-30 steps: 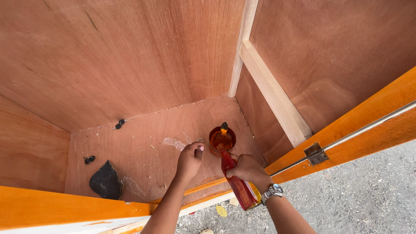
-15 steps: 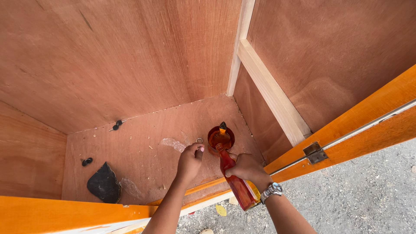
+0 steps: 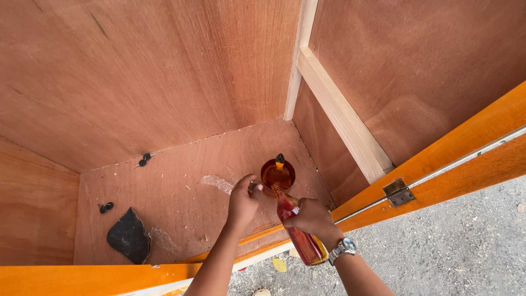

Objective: The person applies orange wood stain to an unfinished wooden cabinet outdoors, wiping the stain onto the frame rails, edges, and plywood panels with a cloth pad. They periodically dip the pad into a cut plastic bottle holding the stain and continue coating different sections of the cabinet.

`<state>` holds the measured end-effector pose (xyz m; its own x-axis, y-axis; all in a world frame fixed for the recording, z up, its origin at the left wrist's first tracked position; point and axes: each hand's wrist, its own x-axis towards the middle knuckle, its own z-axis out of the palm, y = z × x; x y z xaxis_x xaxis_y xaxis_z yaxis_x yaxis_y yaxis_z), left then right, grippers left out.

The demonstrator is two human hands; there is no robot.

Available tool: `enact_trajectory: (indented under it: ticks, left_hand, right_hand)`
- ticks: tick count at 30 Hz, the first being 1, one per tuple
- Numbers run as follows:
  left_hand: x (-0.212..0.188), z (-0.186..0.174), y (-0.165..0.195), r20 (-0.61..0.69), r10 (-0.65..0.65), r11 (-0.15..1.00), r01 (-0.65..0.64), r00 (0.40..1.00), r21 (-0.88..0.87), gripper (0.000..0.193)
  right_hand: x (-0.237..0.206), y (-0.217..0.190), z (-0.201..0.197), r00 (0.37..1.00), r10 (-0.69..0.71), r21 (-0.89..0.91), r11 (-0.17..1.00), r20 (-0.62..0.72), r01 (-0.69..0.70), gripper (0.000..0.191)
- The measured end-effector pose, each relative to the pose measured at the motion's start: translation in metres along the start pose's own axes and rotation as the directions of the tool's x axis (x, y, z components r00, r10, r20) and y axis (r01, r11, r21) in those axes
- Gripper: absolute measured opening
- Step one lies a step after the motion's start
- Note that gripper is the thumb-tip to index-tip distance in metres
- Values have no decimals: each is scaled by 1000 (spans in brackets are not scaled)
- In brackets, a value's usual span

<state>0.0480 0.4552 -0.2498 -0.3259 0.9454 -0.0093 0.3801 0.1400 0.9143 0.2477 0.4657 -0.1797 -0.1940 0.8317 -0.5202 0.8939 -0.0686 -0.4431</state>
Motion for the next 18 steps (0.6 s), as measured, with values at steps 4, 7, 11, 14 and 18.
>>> enact_trajectory:
  ticks: [4, 7, 11, 14, 18]
  left_hand:
    - [7, 13, 9, -18, 217, 975, -216, 976, 49, 24]
    - [10, 23, 12, 8, 316, 942, -315, 949, 116, 22]
    - [11, 28, 18, 101, 279, 935, -294, 955, 200, 21]
    - [12, 23, 24, 223, 146, 954, -197, 964, 225, 22]
    - [8, 4, 31, 402, 45, 958, -153, 915, 243, 22]
  right_hand:
    - [3, 4, 15, 1000, 20, 7, 1000, 9, -20, 66]
    - [2, 7, 21, 994, -37, 2, 999, -101, 37, 67]
    - [-1, 10, 27, 997, 0, 15, 1000, -73, 1, 63]
    - [-3, 15, 34, 990, -37, 29, 999, -136, 41, 66]
    - [-10, 25, 49, 971, -120, 2, 992, -207, 124, 57]
